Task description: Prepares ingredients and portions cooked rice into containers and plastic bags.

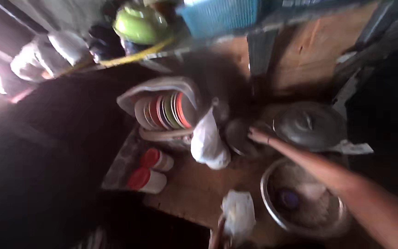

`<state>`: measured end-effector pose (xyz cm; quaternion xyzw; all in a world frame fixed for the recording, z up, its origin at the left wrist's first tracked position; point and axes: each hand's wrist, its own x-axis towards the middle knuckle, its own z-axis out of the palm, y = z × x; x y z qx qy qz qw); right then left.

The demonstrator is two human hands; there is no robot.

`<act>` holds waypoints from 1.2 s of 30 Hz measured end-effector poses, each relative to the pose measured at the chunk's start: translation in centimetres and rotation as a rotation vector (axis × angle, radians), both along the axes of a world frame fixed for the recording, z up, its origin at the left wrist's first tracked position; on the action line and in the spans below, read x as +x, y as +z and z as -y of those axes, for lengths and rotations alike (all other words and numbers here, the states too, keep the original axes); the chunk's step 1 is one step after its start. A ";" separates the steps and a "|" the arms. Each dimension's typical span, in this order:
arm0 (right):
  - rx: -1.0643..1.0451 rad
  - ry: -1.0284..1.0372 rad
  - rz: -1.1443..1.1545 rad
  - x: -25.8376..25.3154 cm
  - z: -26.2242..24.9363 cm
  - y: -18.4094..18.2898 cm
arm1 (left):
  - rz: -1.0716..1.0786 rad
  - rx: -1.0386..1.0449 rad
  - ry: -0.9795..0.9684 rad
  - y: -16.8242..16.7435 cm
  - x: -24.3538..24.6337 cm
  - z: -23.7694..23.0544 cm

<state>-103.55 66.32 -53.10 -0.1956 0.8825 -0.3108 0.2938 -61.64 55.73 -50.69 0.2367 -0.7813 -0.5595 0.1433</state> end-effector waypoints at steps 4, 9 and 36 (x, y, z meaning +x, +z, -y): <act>-0.126 -0.029 -0.158 5.3 -6.2 2.7 | -0.062 -0.014 0.024 -1.4 -0.6 0.2; 0.055 0.059 -0.307 18.7 -15.3 2.0 | -0.075 0.010 -0.034 -1.5 -0.7 0.5; -0.676 0.397 0.038 23.8 -1.0 -2.7 | 0.192 0.816 0.360 -5.4 24.8 1.7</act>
